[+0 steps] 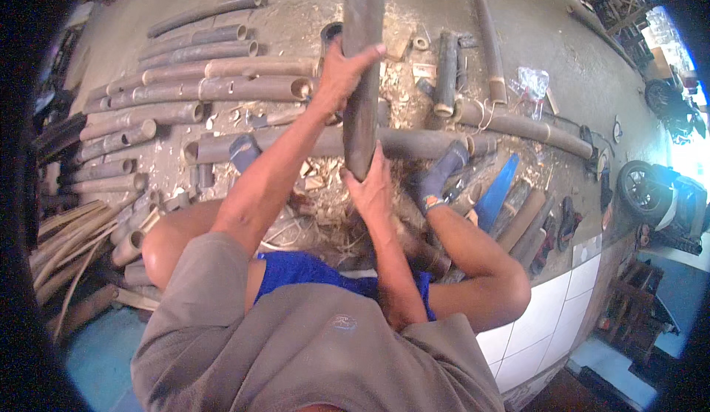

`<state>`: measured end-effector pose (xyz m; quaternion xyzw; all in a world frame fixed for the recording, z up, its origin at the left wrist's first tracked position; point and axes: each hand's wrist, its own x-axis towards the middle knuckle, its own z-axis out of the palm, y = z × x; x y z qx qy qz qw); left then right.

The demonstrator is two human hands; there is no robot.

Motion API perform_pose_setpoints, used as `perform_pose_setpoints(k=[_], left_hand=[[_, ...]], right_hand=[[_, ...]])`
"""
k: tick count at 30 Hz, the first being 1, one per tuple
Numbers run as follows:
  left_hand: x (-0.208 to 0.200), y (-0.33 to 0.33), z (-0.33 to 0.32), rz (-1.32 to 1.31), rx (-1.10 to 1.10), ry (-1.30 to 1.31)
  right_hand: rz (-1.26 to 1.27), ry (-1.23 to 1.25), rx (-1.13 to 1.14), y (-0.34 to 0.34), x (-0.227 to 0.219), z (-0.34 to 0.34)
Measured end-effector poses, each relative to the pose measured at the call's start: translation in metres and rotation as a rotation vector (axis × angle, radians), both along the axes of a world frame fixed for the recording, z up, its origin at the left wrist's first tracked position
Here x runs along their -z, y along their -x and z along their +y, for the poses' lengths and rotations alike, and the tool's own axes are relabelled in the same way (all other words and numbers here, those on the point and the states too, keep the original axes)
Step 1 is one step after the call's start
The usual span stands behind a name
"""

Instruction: The person sits on the floor and uses a wooden mallet and a metal chisel to shape the end of a bamboo tube. They repeatedly strike the chisel to hollow and smooth the interior, then inspect the opening.

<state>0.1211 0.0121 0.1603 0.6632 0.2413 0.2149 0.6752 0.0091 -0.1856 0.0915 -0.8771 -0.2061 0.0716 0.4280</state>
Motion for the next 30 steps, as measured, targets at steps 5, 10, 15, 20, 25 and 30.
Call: perform_pose_setpoints(k=[5,10,15,20,25,30], left_hand=[[-0.06,0.032,0.026,-0.458,-0.183,0.014],[-0.056,0.057,0.018,-0.693,-0.292,-0.03],[-0.03,0.077,-0.008,-0.615,-0.182,-0.019],[-0.005,0.086,-0.012,-0.519,-0.123,-0.077],[0.021,0.073,-0.015,-0.391,-0.025,-0.273],[0.002,0.072,-0.041,-0.342,0.015,-0.353]], right_hand=[[0.038,0.188,-0.027,0.005,-0.036,-0.064],[-0.027,0.238,-0.009,0.013,-0.045,-0.087],[0.146,0.21,-0.143,0.029,-0.053,-0.091],[0.113,0.223,-0.14,0.035,-0.047,-0.101],[0.038,0.177,-0.129,0.024,-0.05,-0.1],[-0.02,0.004,-0.072,-0.036,-0.153,-0.062]])
